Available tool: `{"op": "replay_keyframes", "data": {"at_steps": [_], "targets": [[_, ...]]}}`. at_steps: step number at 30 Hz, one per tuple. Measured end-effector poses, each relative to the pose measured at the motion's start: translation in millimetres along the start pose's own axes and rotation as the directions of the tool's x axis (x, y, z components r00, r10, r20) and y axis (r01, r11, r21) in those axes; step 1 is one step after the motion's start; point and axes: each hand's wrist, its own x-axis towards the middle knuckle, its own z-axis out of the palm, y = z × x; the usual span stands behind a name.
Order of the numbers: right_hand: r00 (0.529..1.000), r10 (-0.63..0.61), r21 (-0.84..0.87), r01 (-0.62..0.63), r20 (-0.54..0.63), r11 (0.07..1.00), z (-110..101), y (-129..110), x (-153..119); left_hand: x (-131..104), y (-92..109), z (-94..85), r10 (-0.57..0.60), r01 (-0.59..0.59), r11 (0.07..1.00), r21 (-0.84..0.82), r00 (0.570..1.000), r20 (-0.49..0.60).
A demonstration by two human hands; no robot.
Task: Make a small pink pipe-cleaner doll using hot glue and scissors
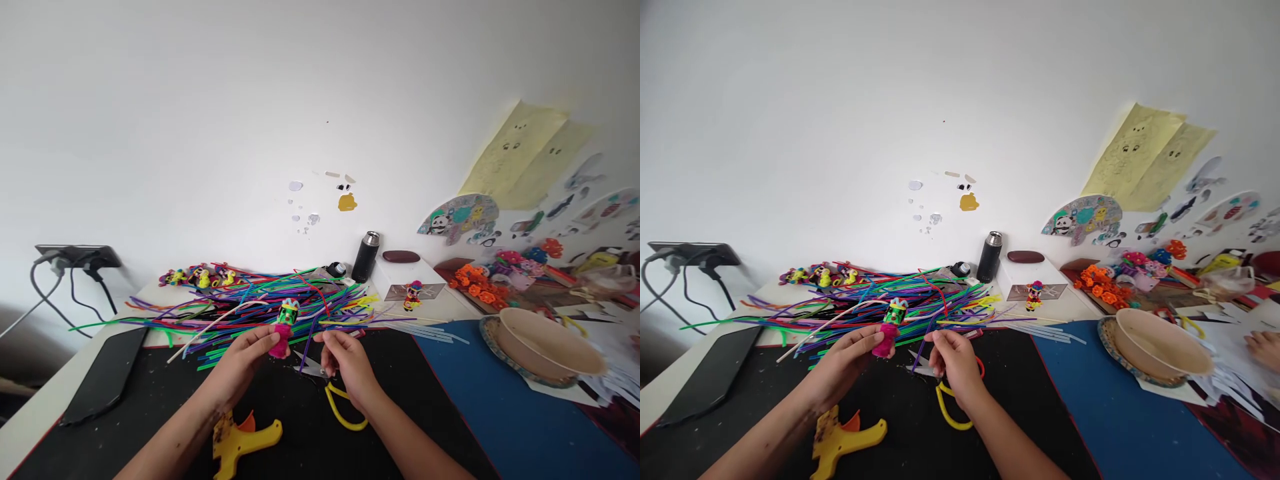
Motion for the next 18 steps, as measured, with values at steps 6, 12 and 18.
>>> {"op": "replay_keyframes", "data": {"at_steps": [6,12,18], "targets": [[0.998,-0.054,-0.022,0.054,0.016,0.998,-3,-26,0,-7,5,8.1,-0.093,0.092,0.996,0.013,0.99,0.104],[0.99,-0.103,-0.021,0.106,0.091,0.994,3,-36,-4,-9,3,10.4,-0.128,0.127,0.992,0.016,0.978,0.168],[0.985,-0.138,-0.034,0.143,0.103,0.989,3,-39,-7,-11,2,13.0,-0.147,0.145,0.989,0.026,0.966,0.212]]}}
